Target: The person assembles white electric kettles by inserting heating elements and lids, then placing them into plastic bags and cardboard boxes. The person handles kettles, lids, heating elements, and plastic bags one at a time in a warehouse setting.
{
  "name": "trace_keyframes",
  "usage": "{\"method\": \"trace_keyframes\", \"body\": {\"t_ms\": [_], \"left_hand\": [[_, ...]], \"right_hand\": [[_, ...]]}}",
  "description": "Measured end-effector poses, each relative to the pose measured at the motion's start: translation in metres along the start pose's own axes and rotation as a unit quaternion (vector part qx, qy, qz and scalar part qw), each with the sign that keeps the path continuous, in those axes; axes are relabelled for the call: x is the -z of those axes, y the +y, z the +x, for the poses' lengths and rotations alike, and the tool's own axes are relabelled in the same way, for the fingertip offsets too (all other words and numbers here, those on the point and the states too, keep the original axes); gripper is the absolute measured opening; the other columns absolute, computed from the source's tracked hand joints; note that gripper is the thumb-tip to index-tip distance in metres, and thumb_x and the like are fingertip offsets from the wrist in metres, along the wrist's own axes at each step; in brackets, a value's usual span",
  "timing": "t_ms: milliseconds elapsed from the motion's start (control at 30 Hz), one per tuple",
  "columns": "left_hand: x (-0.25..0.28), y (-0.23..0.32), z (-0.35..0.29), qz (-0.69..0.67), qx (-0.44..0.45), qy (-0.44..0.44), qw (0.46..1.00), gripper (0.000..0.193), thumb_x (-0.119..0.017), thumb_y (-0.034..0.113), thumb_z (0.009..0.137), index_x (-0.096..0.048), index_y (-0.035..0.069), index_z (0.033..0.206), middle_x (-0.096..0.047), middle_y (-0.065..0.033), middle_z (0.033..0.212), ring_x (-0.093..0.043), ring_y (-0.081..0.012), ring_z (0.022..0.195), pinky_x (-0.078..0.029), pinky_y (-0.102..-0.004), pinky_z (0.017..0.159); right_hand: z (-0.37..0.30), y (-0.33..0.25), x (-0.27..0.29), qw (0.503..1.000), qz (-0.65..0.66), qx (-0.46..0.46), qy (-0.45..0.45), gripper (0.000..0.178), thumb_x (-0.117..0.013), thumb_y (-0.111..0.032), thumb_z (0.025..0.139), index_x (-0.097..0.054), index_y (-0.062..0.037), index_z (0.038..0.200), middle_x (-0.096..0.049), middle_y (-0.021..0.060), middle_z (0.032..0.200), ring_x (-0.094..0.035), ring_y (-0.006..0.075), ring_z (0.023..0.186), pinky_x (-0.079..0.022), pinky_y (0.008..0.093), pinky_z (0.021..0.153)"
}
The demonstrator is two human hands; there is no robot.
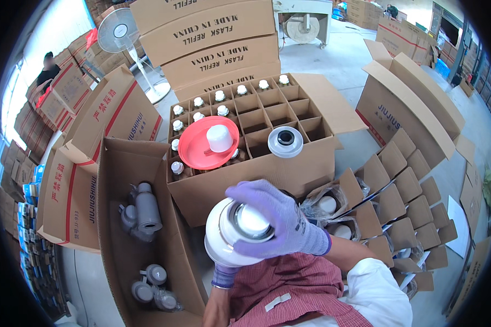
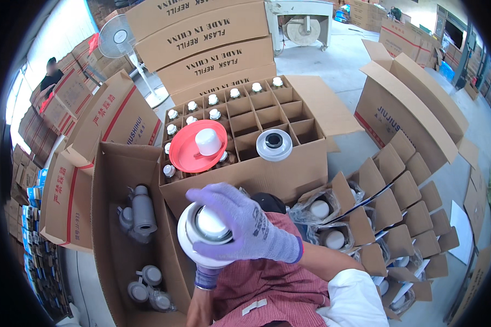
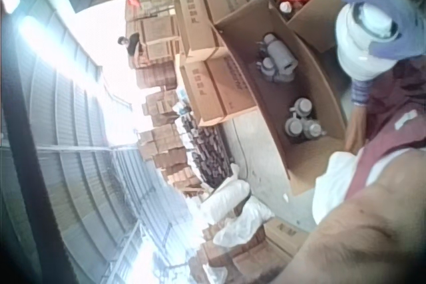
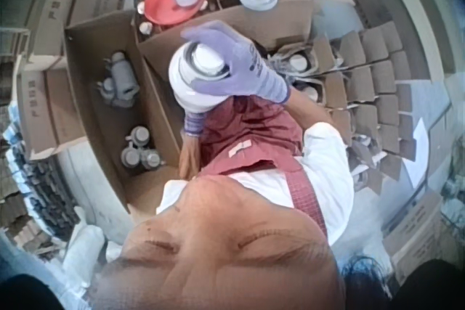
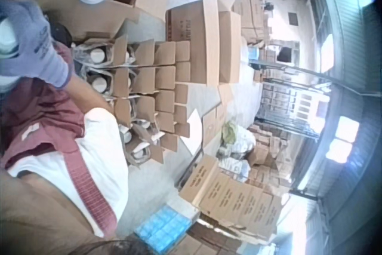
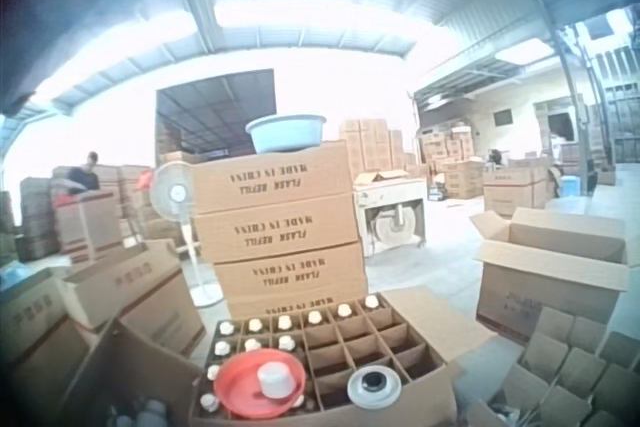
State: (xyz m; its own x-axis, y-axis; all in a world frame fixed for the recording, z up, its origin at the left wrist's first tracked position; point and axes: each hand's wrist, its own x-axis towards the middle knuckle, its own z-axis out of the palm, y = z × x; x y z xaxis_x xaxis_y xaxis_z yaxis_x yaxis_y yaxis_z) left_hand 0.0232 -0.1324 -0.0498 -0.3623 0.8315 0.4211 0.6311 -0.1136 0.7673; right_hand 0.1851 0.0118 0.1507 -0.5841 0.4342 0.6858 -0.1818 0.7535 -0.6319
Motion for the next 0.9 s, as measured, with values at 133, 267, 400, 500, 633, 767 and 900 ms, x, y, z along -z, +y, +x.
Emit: {"method": "trace_keyframes", "body": {"t_ms": [133,267,400,500,633,767,900], "left_hand": [[0.014,-0.028,-0.003,-0.237,0.203,0.013,0.950,0.062,-0.073,0.021,0.086,-0.049,0.003,0.140,-0.059,-0.0142,0.134,-0.058,-0.0273,0.122,-0.046,-0.0392,0.104],[0.077,-0.073,0.043,-0.404,0.305,-0.056,0.861,0.061,-0.073,0.020,0.085,-0.050,0.002,0.139,-0.060,-0.0143,0.134,-0.058,-0.0278,0.122,-0.044,-0.0385,0.105],[0.083,0.006,0.137,-0.165,0.095,-0.461,0.867,0.059,-0.073,0.023,0.082,-0.054,0.002,0.133,-0.060,-0.0165,0.129,-0.057,-0.0314,0.120,-0.043,-0.0378,0.105],[0.030,0.056,0.143,-0.001,-0.190,-0.535,0.823,0.058,-0.071,0.032,0.079,-0.056,0.004,0.128,-0.053,-0.0192,0.133,-0.049,-0.0360,0.126,-0.039,-0.0412,0.108],[0.003,0.033,0.107,-0.042,-0.167,-0.548,0.818,0.055,-0.066,0.032,0.083,-0.056,0.007,0.131,-0.052,-0.0155,0.137,-0.049,-0.0335,0.128,-0.039,-0.0407,0.110],[-0.015,0.028,0.121,-0.078,-0.137,-0.608,0.778,0.057,-0.069,0.028,0.085,-0.053,0.003,0.134,-0.054,-0.0150,0.138,-0.052,-0.0346,0.126,-0.039,-0.0409,0.108],[-0.045,-0.005,0.116,-0.192,-0.166,-0.599,0.760,0.052,-0.067,0.028,0.091,-0.055,0.004,0.135,-0.056,-0.0146,0.137,-0.053,-0.0268,0.128,-0.039,-0.0373,0.109]], "right_hand": [[-0.011,0.004,-0.008,0.995,0.051,0.085,0.007,0.077,-0.083,-0.024,0.072,-0.048,-0.0005,0.137,-0.055,0.0182,0.127,-0.055,0.0364,0.117,-0.043,0.0434,0.104],[-0.078,0.012,0.008,0.994,0.030,-0.103,-0.004,0.094,-0.081,-0.019,0.075,-0.028,0.0037,0.149,-0.041,0.0198,0.144,-0.042,0.0350,0.133,-0.031,0.0414,0.113],[-0.172,0.018,0.008,0.953,0.027,-0.266,-0.139,0.076,-0.072,-0.020,0.086,-0.032,0.0018,0.147,-0.048,0.0214,0.138,-0.049,0.0328,0.128,-0.038,0.0389,0.109],[-0.189,0.052,0.030,0.919,-0.066,-0.195,-0.337,0.025,-0.062,-0.020,0.090,-0.063,-0.0075,0.112,-0.066,0.0123,0.096,-0.067,0.0288,0.086,-0.056,0.0397,0.076],[-0.079,0.137,0.062,0.964,-0.222,-0.094,-0.111,0.033,-0.066,-0.016,0.086,-0.063,-0.0044,0.118,-0.067,0.0173,0.105,-0.065,0.0351,0.097,-0.053,0.0424,0.085],[-0.010,0.271,0.078,0.898,-0.425,-0.041,-0.108,0.051,-0.067,-0.024,0.080,-0.057,-0.0151,0.129,-0.051,0.0197,0.134,-0.052,0.0387,0.120,-0.043,0.0484,0.102],[-0.016,0.373,0.098,0.903,-0.324,-0.105,-0.260,0.051,-0.066,-0.025,0.081,-0.055,-0.0186,0.131,-0.052,0.0159,0.136,-0.052,0.0406,0.120,-0.042,0.0507,0.103]]}}
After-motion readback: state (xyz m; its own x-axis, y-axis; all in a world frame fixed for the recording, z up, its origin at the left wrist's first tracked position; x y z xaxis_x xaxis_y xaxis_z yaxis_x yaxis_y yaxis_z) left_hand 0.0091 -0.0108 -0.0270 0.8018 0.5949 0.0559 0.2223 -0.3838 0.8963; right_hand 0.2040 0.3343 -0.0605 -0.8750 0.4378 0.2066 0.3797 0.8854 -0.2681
